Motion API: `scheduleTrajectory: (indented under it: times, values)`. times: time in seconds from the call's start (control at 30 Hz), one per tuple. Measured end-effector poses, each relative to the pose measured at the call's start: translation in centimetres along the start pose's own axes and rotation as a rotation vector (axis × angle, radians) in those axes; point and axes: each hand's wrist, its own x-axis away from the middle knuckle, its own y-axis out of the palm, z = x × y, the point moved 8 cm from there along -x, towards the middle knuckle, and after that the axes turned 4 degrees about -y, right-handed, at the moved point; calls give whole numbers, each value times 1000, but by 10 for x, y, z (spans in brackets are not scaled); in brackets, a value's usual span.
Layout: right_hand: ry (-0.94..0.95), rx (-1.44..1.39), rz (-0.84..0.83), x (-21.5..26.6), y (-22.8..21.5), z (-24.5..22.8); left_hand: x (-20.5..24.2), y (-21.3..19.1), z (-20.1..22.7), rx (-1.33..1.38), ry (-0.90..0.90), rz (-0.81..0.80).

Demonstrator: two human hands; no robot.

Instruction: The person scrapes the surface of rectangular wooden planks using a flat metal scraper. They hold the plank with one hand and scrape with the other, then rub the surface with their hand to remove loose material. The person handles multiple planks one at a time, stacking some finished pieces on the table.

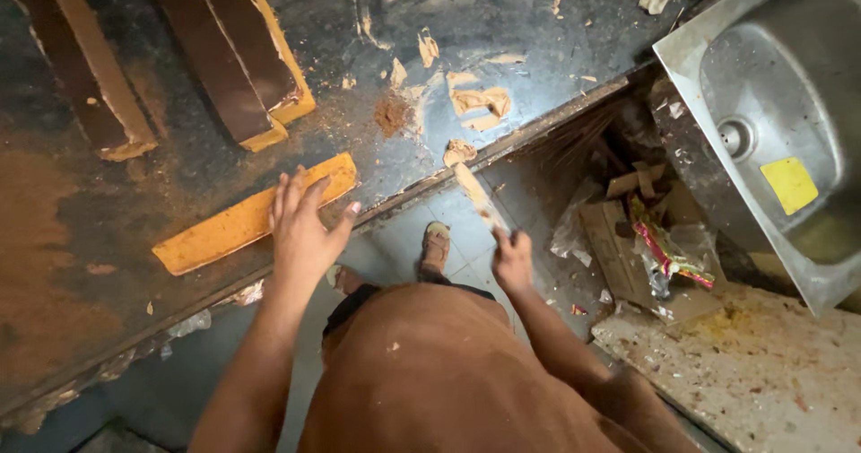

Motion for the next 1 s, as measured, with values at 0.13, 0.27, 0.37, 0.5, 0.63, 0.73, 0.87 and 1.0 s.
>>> scheduleTrajectory:
  times: [0.13, 0.27, 0.37, 0.5, 0.63, 0.73, 0.87, 1.0]
  values:
    - [61, -225, 35, -12, -59, 12, 4, 5, -15, 24, -22, 22]
    - [363, -333, -192, -60, -75, 19, 6, -4, -30, 14, -40, 67]
    - [311, -451, -270, -82, -74, -11, 13, -26, -49, 50, -81, 152]
    - [746, -878, -623, -71, -36, -47, 34, -50, -98, 66, -185, 253]
    - [672, -1013, -745, -75, -47, -116, 57, -78, -174, -7, -319, 375]
    - [573, -985, -669, -75, -58, -166, 75, -95, -236, 81, -393, 480]
    - [134, -524, -478, -80, -72, -231, 72, -85, -304, 322, -425, 452]
    - [-79, 96, -138, -64, -74, -288, 53, -67, -351, 554, -388, 312]
